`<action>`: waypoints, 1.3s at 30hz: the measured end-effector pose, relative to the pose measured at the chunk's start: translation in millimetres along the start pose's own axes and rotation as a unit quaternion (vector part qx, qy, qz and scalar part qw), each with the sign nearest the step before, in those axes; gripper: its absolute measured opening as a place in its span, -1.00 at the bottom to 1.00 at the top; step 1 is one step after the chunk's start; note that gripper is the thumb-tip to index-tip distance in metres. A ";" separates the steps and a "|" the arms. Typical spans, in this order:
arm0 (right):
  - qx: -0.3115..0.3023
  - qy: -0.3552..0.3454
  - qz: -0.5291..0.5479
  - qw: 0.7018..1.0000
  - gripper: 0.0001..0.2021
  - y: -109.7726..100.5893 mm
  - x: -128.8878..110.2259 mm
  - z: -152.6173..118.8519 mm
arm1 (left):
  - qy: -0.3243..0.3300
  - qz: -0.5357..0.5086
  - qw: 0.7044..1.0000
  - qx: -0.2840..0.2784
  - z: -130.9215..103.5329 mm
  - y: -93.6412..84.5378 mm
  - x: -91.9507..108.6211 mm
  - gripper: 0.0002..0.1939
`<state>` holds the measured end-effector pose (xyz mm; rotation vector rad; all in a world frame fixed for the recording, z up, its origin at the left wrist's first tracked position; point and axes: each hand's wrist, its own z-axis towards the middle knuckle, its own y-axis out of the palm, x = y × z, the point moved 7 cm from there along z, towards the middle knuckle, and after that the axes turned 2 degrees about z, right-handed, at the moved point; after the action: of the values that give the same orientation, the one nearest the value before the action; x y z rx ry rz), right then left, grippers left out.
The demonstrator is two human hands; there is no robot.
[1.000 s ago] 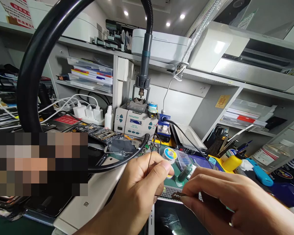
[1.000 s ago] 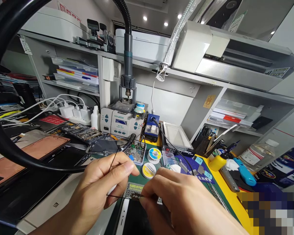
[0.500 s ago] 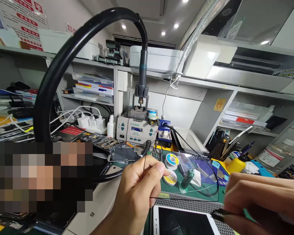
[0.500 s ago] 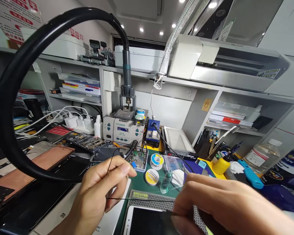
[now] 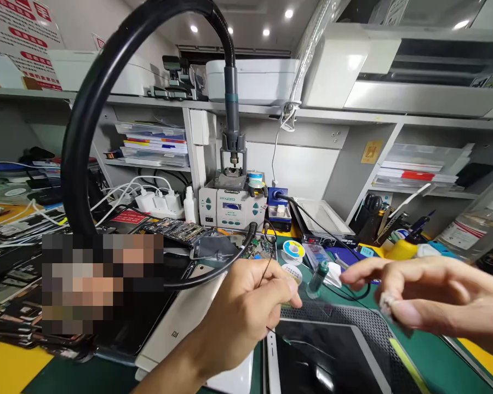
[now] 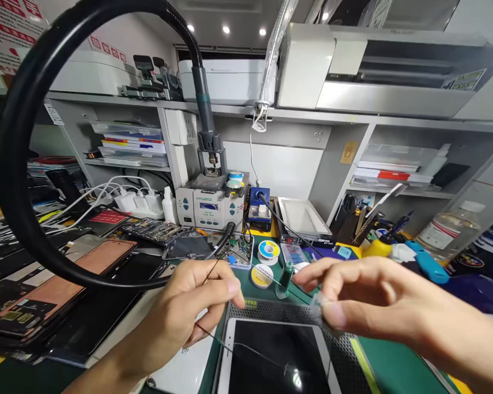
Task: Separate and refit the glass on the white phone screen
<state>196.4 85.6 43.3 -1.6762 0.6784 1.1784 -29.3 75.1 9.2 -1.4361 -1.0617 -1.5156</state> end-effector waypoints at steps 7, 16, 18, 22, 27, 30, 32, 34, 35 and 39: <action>-0.185 0.080 0.156 0.967 -0.80 67.8 22.0 3.7 | -0.089 0.042 0.992 -0.082 0.0 7.6 -13.3 -0.82; -0.114 0.127 0.221 0.960 -0.79 82.4 40.6 0.7 | -0.090 0.044 0.989 -0.113 3.7 9.0 -14.9 -0.70; -0.125 0.121 0.227 0.958 -0.79 83.5 41.1 2.8 | -0.072 -0.006 0.992 -0.107 5.9 8.0 -13.0 -0.52; -0.087 0.063 0.262 0.959 -0.81 72.6 40.9 7.4 | -0.033 -0.132 0.990 -0.034 8.0 -1.7 -10.8 -0.38; 0.070 -0.005 0.247 0.966 -0.85 47.4 46.6 10.2 | 0.031 0.003 0.999 0.028 4.6 -3.1 -6.3 -0.65; 0.107 -0.033 0.199 0.974 -0.82 43.1 43.1 10.0 | 0.031 0.092 0.992 0.078 2.1 -0.5 -4.4 -0.72; 0.113 -0.053 0.161 0.979 -0.79 43.5 37.9 9.9 | 0.038 0.113 0.987 0.103 0.2 2.1 -0.6 -0.73; 0.118 -0.067 0.135 0.982 -0.76 44.5 33.7 9.7 | 0.042 0.121 0.984 0.126 -1.6 3.3 2.6 -0.74; 0.121 -0.071 0.127 0.982 -0.75 45.0 32.2 9.5 | 0.046 0.127 0.981 0.137 -2.4 3.4 4.2 -0.75; 0.129 -0.059 0.114 0.983 -0.72 48.5 29.4 7.9 | 0.068 0.156 0.973 0.158 -3.6 3.4 9.1 -0.76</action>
<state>164.1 75.7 -2.9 -1.3276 0.9251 1.2778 -28.0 70.6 18.4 -1.1929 -0.8989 -1.1438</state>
